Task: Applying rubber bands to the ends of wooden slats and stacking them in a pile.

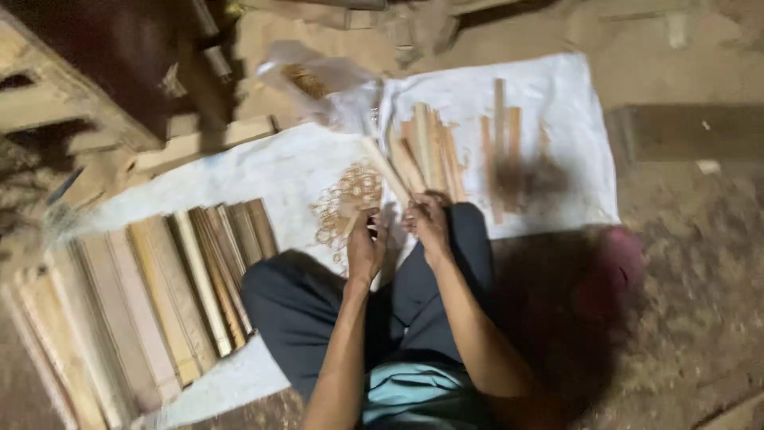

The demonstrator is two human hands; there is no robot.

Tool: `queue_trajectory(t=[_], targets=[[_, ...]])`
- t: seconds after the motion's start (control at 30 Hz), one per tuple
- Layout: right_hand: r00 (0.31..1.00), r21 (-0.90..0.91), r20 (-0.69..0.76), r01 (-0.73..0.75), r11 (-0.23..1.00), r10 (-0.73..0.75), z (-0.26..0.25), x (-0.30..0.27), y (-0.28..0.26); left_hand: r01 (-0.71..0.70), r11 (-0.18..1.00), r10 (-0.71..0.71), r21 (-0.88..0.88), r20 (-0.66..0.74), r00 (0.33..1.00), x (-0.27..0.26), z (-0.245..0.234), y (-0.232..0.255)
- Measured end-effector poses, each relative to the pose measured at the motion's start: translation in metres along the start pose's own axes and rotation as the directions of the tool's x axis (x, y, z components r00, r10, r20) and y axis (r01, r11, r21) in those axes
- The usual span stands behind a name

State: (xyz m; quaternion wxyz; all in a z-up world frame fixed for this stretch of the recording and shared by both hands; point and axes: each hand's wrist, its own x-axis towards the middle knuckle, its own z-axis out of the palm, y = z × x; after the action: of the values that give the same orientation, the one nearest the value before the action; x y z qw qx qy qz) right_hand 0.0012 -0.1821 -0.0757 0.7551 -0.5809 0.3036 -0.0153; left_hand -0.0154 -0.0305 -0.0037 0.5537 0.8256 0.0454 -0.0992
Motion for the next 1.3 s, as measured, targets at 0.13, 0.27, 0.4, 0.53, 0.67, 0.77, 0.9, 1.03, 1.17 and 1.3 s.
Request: queue_trajectory(t=[0.13, 0.27, 0.4, 0.53, 0.67, 0.77, 0.9, 1.03, 1.17, 1.3], targets=[[0.985, 0.008, -0.164, 0.051, 0.999, -0.049, -0.067, 0.033, -0.006, -0.085, 0.996, 0.079, 0.034, 0.149, 0.986, 0.023, 0.069, 0.027], [0.945, 0.062, -0.309, 0.130, 0.990, -0.105, -0.118, 0.056, 0.001, -0.079, 0.996, 0.087, -0.044, 0.197, 0.977, 0.034, 0.133, 0.048], [0.916, -0.104, -0.372, 0.123, 0.987, -0.153, -0.168, 0.118, 0.044, -0.147, 0.988, 0.153, -0.041, 0.226, 0.962, 0.037, 0.173, 0.096], [0.848, -0.241, -0.496, 0.071, 0.968, -0.186, -0.175, 0.117, 0.016, -0.194, 0.979, 0.205, -0.066, 0.288, 0.935, 0.059, 0.235, 0.061], [0.840, -0.503, -0.489, -0.050, 0.863, -0.236, -0.200, 0.135, 0.025, -0.108, 0.994, 0.112, -0.033, 0.384, 0.916, 0.067, 0.267, 0.030], [0.874, -0.719, -0.412, -0.137, 0.682, -0.259, -0.220, 0.152, 0.037, -0.137, 0.989, 0.102, 0.056, 0.412, 0.905, 0.071, 0.267, 0.047], [0.861, -0.799, -0.401, -0.162, 0.579, -0.312, -0.217, 0.157, 0.049, -0.087, 0.993, 0.048, 0.079, 0.400, 0.915, 0.097, 0.296, -0.004], [0.857, -0.865, -0.341, -0.125, 0.486, -0.387, -0.238, 0.193, 0.094, -0.074, 0.988, 0.017, 0.136, 0.379, 0.925, 0.101, 0.311, -0.016], [0.805, -0.914, -0.281, -0.059, 0.401, -0.522, -0.230, 0.179, 0.071, -0.055, 0.994, 0.013, 0.097, 0.390, 0.921, 0.095, 0.299, 0.008], [0.842, -0.682, -0.312, 0.125, 0.720, -0.441, -0.212, 0.150, 0.046, -0.044, 0.997, 0.018, 0.057, 0.395, 0.919, 0.093, 0.298, 0.008]])
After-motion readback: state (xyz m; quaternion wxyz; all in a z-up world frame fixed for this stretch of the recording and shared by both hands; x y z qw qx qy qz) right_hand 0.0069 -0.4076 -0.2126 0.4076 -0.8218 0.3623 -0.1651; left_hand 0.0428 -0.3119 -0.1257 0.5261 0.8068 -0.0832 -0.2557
